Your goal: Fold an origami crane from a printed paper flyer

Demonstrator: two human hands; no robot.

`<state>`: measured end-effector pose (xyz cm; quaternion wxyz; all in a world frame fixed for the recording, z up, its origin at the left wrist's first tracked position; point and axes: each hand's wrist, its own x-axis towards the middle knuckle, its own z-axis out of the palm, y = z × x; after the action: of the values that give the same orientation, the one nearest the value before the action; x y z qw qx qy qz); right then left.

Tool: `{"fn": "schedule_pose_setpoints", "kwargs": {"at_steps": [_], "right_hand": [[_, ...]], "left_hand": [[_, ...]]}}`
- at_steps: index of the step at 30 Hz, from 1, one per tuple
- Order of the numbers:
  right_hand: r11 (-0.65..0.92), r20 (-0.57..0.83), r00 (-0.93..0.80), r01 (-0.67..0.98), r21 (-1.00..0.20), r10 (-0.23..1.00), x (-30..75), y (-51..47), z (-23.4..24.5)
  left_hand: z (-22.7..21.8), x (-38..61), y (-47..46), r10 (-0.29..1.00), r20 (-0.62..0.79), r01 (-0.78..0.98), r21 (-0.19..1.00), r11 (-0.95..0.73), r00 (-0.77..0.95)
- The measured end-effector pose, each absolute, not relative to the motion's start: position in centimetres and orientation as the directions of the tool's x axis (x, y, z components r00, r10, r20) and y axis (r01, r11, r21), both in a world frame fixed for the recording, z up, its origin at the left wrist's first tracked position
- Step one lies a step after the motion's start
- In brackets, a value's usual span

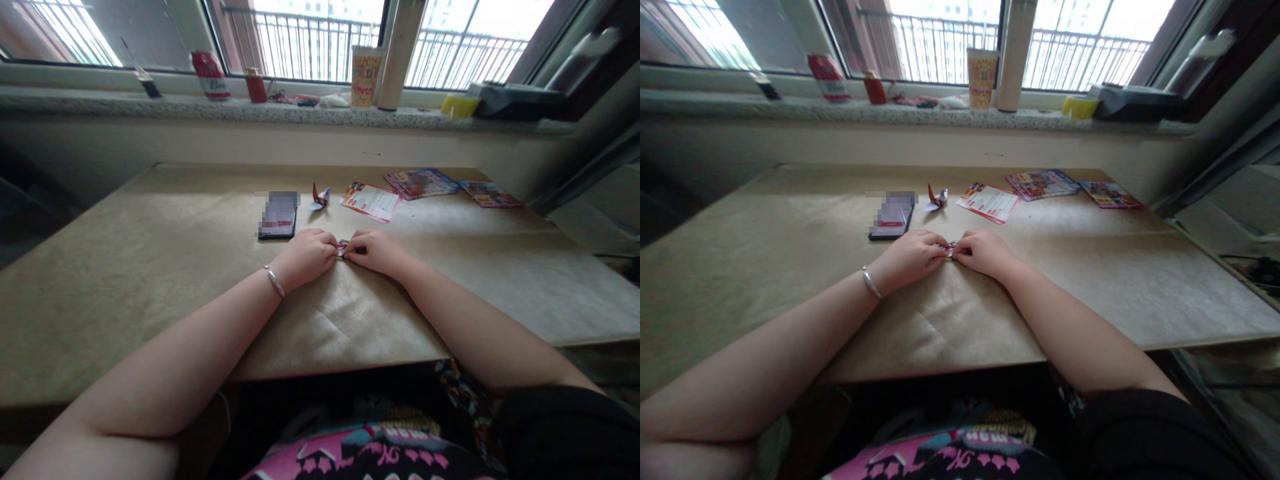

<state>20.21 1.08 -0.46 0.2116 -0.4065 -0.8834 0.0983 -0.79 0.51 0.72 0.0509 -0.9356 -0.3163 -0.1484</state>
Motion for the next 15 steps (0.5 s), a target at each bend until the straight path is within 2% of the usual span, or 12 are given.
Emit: {"fn": "schedule_pose_setpoints", "kwargs": {"at_steps": [6,15], "right_hand": [[0.663,0.317,-0.585,0.699,-0.27,0.746,20.04,0.83,-0.46],[0.577,0.238,-0.528,0.707,-0.409,0.815,19.78,1.32,-0.52]], "left_hand": [[0.61,-0.79,0.58,0.575,0.285,0.604,-0.015,-0.797,0.766],[0.92,-0.57,0.06,0.626,0.221,0.642,0.0,-0.766,0.747]]}}
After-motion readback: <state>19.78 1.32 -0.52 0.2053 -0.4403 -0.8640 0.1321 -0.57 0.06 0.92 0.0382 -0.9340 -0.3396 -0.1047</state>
